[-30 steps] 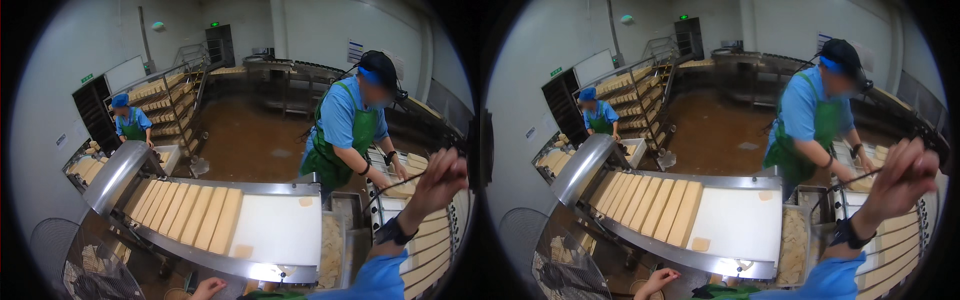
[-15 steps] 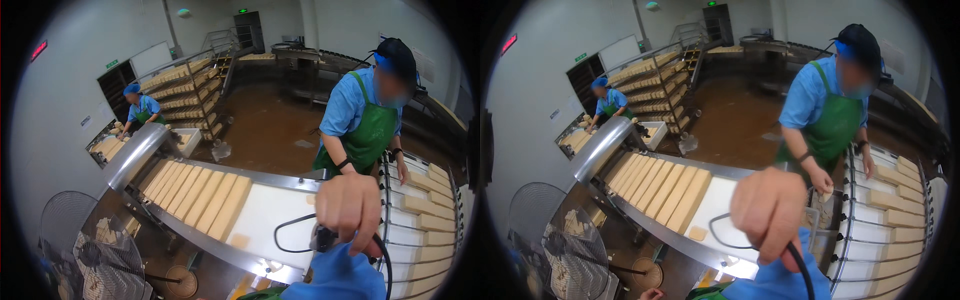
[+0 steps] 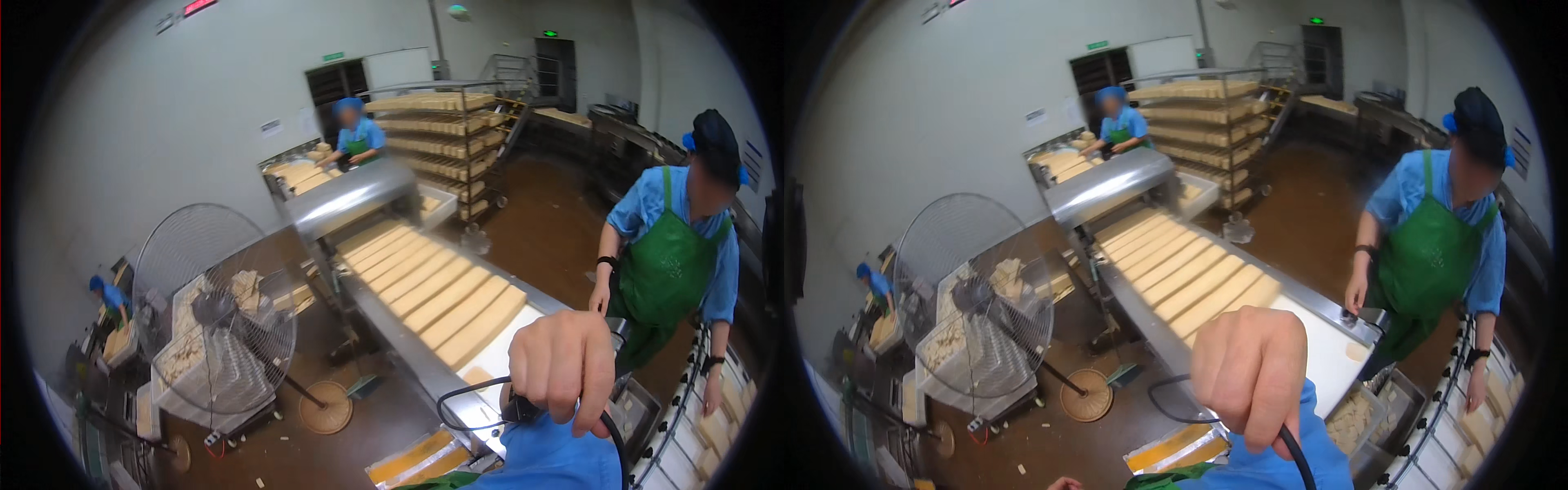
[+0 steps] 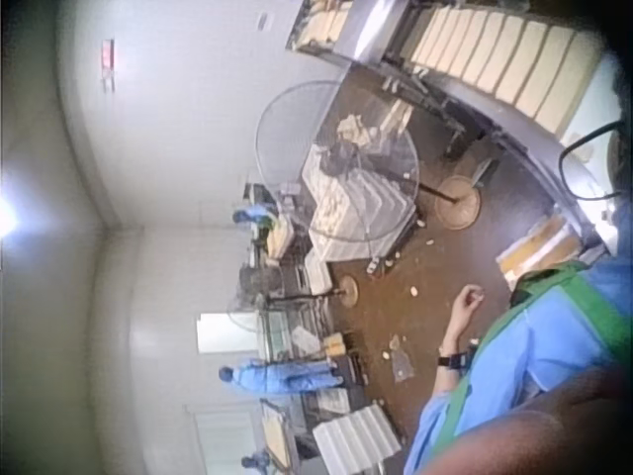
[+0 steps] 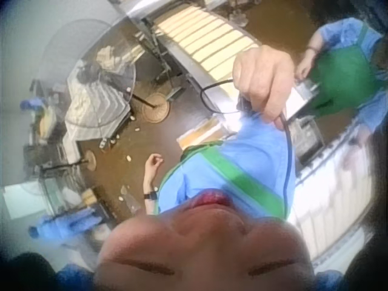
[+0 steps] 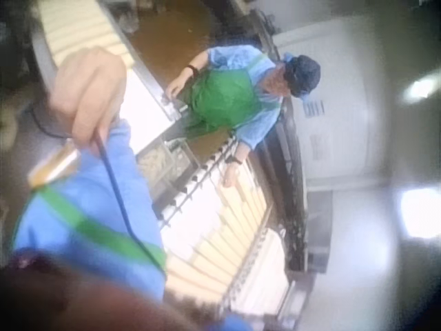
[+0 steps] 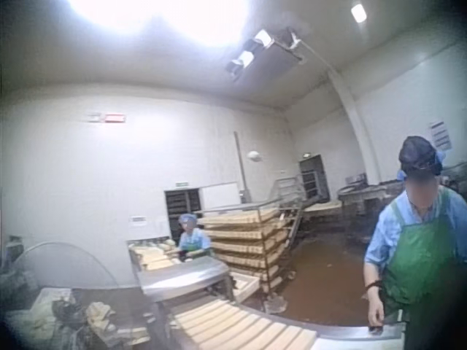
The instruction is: Handling and arranging strips of food product on a conveyor belt in a production facility.
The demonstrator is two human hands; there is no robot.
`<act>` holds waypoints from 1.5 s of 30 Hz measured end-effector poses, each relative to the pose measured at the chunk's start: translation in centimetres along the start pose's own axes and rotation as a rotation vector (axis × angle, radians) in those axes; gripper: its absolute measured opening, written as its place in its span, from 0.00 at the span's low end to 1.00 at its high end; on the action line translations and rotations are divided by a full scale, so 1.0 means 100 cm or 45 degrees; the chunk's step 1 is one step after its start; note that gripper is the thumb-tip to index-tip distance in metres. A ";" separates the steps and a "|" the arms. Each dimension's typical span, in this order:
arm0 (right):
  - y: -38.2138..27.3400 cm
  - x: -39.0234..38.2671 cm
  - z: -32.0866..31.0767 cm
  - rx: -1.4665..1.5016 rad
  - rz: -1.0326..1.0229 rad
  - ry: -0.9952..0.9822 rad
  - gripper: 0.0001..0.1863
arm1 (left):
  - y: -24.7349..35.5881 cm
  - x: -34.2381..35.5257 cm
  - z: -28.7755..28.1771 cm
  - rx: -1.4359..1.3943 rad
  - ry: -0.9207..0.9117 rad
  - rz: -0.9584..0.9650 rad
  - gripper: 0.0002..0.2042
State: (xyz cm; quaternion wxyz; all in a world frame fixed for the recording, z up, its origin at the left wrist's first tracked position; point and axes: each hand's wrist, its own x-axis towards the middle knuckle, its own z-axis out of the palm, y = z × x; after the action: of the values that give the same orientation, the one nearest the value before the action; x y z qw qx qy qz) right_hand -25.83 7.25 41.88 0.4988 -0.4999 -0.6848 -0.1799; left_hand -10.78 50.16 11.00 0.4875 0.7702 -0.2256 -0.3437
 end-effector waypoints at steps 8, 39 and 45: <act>0.080 0.028 0.010 0.230 -0.183 -0.079 0.15 | -0.057 -0.060 -0.024 -0.073 0.245 -0.092 0.10; 0.081 -0.054 -0.107 0.657 -0.259 -0.233 0.12 | 0.026 -0.052 0.059 -0.190 0.370 -0.409 0.12; 0.072 -0.057 -0.113 0.751 -0.600 -0.110 0.11 | 0.019 -0.051 0.059 -0.131 0.427 -0.448 0.12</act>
State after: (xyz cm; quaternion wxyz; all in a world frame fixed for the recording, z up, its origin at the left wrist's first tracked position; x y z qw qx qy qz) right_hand -13.88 -0.92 40.06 0.5368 -0.1706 -0.8238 -0.0635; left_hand -18.61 49.30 12.62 0.4893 0.8181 0.0139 -0.3018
